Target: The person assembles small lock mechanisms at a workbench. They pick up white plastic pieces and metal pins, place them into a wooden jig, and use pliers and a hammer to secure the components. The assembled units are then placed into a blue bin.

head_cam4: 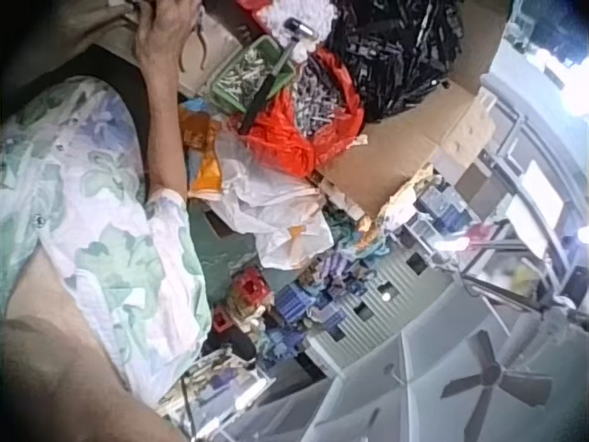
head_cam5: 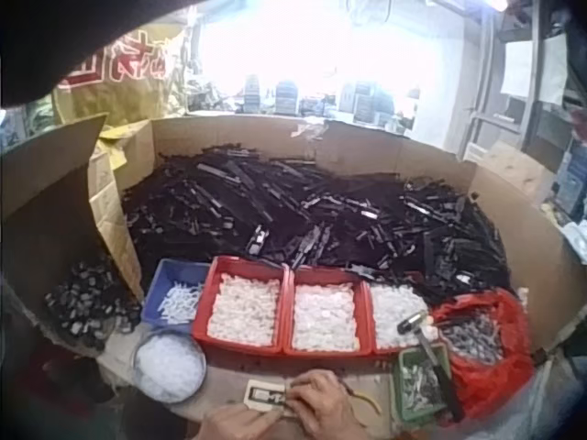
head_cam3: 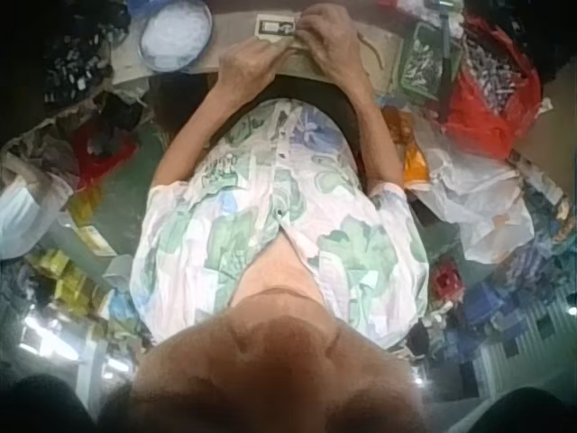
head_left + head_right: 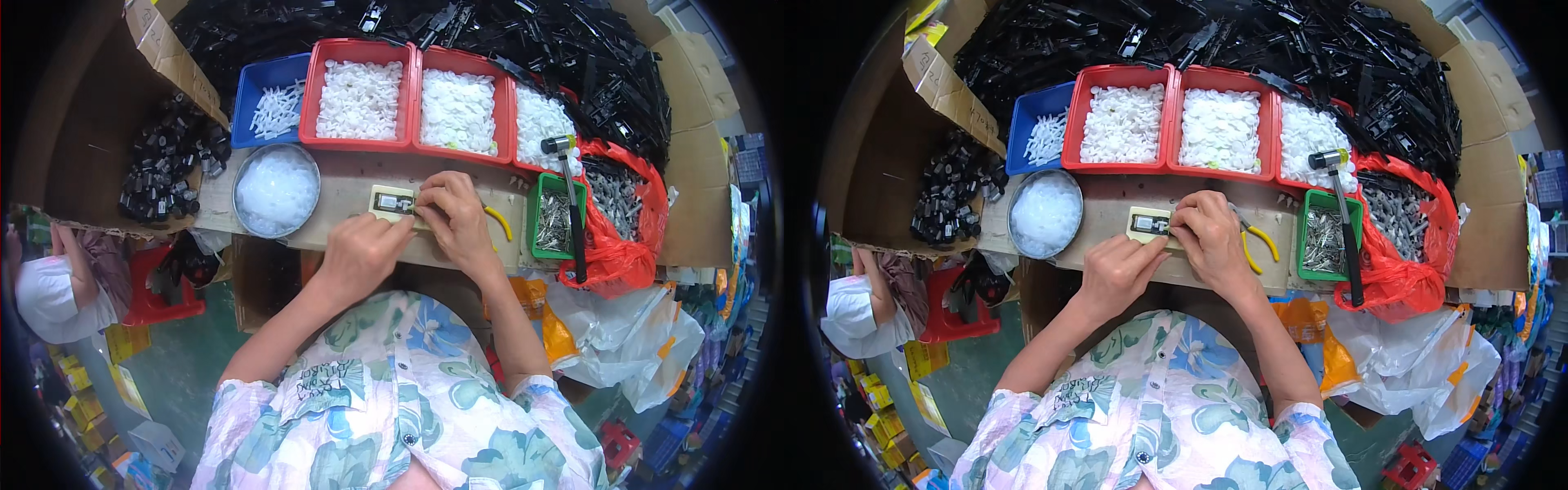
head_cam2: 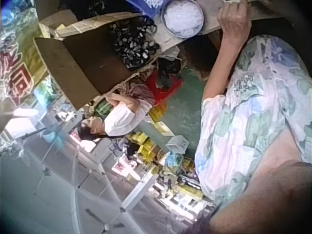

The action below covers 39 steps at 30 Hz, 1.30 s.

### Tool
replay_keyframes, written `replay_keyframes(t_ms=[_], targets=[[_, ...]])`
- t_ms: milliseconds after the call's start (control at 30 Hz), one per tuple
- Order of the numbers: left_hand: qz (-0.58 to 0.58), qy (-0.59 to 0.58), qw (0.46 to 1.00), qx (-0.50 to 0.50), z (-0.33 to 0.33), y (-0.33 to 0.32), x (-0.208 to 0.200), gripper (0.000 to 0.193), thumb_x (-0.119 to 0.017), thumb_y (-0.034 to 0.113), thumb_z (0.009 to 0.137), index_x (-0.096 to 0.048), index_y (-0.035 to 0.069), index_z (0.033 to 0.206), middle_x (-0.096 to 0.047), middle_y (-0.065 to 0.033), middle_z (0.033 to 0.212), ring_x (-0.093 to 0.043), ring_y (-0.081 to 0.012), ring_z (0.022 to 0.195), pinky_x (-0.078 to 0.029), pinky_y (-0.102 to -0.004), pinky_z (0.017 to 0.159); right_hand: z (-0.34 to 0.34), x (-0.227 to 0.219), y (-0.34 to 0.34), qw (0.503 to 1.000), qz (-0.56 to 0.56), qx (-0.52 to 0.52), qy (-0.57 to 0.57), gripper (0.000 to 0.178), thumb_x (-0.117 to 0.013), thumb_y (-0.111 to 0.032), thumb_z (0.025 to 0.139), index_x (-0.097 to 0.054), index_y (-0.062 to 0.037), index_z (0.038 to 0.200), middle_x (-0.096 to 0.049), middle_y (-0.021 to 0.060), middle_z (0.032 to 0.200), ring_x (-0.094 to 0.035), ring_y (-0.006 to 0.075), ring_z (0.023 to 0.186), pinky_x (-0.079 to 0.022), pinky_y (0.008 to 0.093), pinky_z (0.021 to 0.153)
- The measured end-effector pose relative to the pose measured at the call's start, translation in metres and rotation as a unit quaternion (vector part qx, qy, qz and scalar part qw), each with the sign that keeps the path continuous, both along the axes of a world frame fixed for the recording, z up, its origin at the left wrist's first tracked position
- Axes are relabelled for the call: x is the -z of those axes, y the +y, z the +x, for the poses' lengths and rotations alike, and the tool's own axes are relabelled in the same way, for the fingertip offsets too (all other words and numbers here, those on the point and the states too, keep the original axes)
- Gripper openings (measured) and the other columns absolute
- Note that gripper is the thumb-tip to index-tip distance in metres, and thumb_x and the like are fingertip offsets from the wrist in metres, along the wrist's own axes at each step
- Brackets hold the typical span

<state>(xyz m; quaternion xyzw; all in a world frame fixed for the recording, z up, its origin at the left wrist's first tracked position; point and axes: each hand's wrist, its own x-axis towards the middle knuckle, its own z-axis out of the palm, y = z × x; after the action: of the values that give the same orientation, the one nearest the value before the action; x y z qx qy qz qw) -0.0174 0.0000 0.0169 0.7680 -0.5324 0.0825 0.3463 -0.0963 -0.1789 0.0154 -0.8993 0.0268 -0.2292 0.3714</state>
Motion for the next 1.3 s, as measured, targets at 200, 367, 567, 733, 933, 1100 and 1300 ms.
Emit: replay_keyframes(t_ms=[200, 367, 567, 733, 933, 1100, 1300], targets=[[0.046, -0.072, 0.996, 0.008, 0.002, 0.0, 0.01, 0.029, -0.078, 0.018, 0.081, -0.072, 0.008, 0.108, -0.057, -0.0022, 0.066, -0.056, -0.0199, 0.06, -0.045, -0.0358, 0.054, -0.001, -0.005, 0.001, 0.999, -0.023, -0.003, 0.024, 0.011, -0.072, -0.002, 0.079, -0.064, -0.0016, 0.086, -0.061, 0.0098, 0.098, -0.057, 0.0305, 0.103, -0.044, 0.0437, 0.086], [0.079, -0.126, 0.989, 0.02, 0.003, 0.001, 0.011, 0.032, -0.077, 0.019, 0.081, -0.072, 0.008, 0.11, -0.057, -0.0016, 0.067, -0.057, -0.0193, 0.061, -0.044, -0.0347, 0.054, -0.001, -0.002, 0.003, 0.999, -0.025, 0.008, 0.028, 0.01, -0.071, -0.002, 0.079, -0.064, -0.0019, 0.085, -0.061, 0.0094, 0.097, -0.057, 0.0302, 0.101, -0.043, 0.044, 0.086], [0.089, -0.164, 0.981, 0.049, 0.011, 0.003, 0.011, 0.033, -0.076, 0.018, 0.081, -0.072, 0.008, 0.112, -0.057, -0.0014, 0.068, -0.056, -0.019, 0.061, -0.044, -0.0341, 0.054, 0.0, 0.002, -0.002, 1.0, 0.004, -0.011, 0.024, 0.01, -0.072, -0.002, 0.078, -0.065, -0.0013, 0.085, -0.062, 0.0098, 0.096, -0.057, 0.0302, 0.099, -0.044, 0.0427, 0.085], [0.092, -0.164, 0.981, 0.042, 0.011, 0.005, 0.015, 0.032, -0.074, 0.018, 0.082, -0.073, 0.009, 0.113, -0.057, -0.0011, 0.067, -0.057, -0.0187, 0.061, -0.044, -0.0341, 0.054, -0.001, 0.0, 0.0, 0.999, 0.007, 0.001, 0.038, 0.011, -0.073, -0.003, 0.078, -0.066, -0.0016, 0.086, -0.062, 0.01, 0.095, -0.058, 0.0304, 0.1, -0.045, 0.0429, 0.085], [0.089, -0.164, 0.982, 0.039, 0.01, 0.006, 0.019, 0.034, -0.073, 0.015, 0.081, -0.073, 0.01, 0.114, -0.057, -0.001, 0.067, -0.057, -0.0188, 0.061, -0.044, -0.034, 0.055, -0.003, -0.002, 0.004, 0.999, -0.025, 0.019, 0.029, 0.016, -0.073, -0.003, 0.078, -0.068, -0.0015, 0.093, -0.062, 0.0096, 0.1, -0.058, 0.0305, 0.103, -0.045, 0.043, 0.087], [0.091, -0.159, 0.982, 0.05, 0.012, 0.005, 0.017, 0.036, -0.073, 0.014, 0.08, -0.073, 0.009, 0.115, -0.058, -0.0014, 0.068, -0.057, -0.0194, 0.063, -0.045, -0.0344, 0.055, -0.011, -0.002, 0.007, 0.984, -0.178, -0.012, 0.008, 0.024, -0.069, -0.003, 0.078, -0.067, -0.0016, 0.102, -0.062, 0.0091, 0.103, -0.058, 0.0293, 0.108, -0.045, 0.043, 0.089], [0.093, -0.128, 0.986, 0.06, 0.012, 0.004, 0.013, 0.033, -0.076, 0.014, 0.081, -0.072, 0.007, 0.113, -0.058, -0.0024, 0.068, -0.057, -0.0202, 0.062, -0.045, -0.0357, 0.054, -0.019, -0.01, -0.004, 0.994, -0.108, 0.002, -0.007, 0.024, -0.071, -0.003, 0.078, -0.067, -0.0017, 0.101, -0.062, 0.0113, 0.104, -0.059, 0.031, 0.106, -0.047, 0.0438, 0.09]])
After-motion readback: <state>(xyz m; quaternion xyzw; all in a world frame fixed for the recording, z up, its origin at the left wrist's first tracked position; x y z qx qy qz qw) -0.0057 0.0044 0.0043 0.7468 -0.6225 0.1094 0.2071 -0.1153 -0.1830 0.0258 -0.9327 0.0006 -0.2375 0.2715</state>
